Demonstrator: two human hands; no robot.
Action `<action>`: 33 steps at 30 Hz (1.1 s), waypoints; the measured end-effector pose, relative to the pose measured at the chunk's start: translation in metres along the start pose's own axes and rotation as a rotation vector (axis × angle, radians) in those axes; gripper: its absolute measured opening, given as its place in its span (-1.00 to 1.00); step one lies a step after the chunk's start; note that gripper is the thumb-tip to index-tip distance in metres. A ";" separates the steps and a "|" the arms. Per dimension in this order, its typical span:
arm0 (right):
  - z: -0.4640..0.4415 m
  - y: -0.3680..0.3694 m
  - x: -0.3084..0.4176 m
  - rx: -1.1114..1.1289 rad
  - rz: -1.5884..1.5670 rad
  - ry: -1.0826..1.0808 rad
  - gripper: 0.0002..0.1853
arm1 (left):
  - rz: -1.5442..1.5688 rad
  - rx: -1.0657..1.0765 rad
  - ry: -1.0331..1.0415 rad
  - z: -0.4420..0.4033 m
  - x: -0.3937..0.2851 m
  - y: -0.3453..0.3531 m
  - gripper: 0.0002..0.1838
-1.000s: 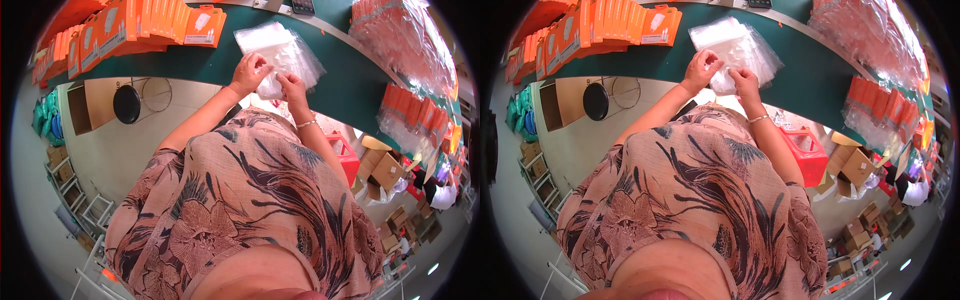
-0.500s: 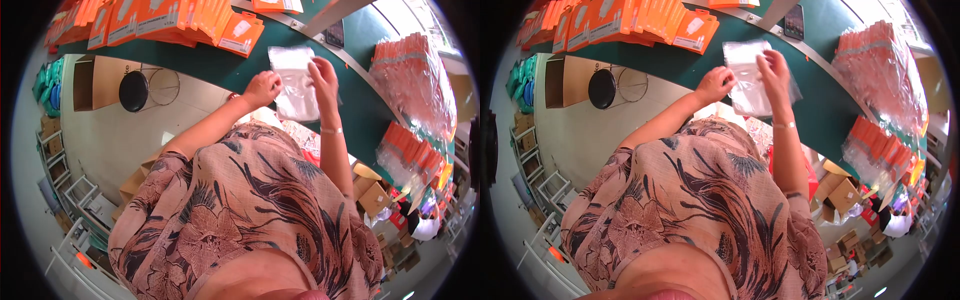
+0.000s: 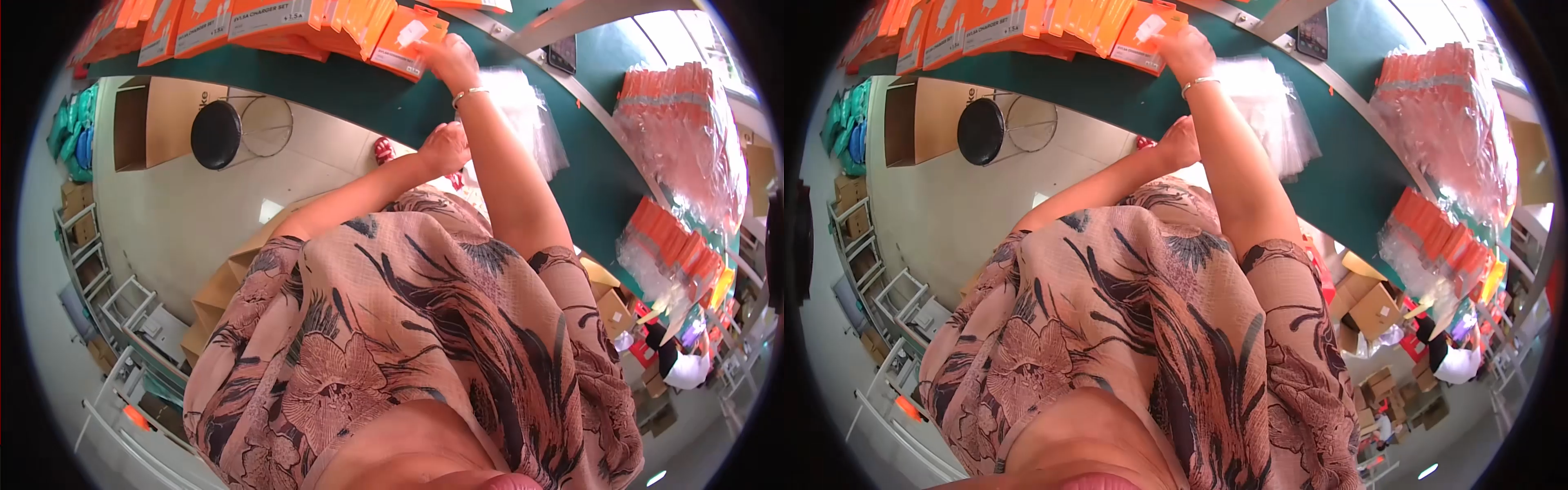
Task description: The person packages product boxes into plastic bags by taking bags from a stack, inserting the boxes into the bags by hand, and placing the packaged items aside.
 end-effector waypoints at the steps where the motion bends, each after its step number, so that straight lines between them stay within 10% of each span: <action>1: 0.001 -0.003 0.003 0.068 -0.065 0.024 -0.36 | 0.006 0.007 0.000 -0.001 -0.002 0.000 -0.81; 9: 0.004 -0.031 -0.027 0.026 -0.616 -0.168 -0.66 | -0.100 0.039 0.013 -0.004 -0.017 -0.006 -0.84; 11: 0.037 -0.077 -0.054 -0.126 -0.681 -0.188 -0.33 | -0.034 0.067 -0.007 -0.004 -0.023 -0.011 -0.79; 13: 0.110 -0.125 -0.046 -0.074 -0.823 -0.140 -0.46 | -0.004 0.084 -0.015 -0.003 -0.024 -0.010 -0.77; 24: 0.239 -0.136 -0.108 0.254 -0.017 0.158 -0.50 | -0.147 0.093 0.037 -0.021 -0.041 0.002 -0.89; 33: 0.227 -0.116 -0.131 0.077 0.185 -0.072 -0.48 | -0.267 0.047 0.280 -0.010 -0.060 -0.007 -0.89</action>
Point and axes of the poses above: each hand's wrist, its own z-axis away from the middle knuckle, its own y-axis out of the palm, x = y × z, the point moved 2 cm from there along -z, towards the middle knuckle, and after that the axes turned 6 degrees about -z, right-handed, at the moved point
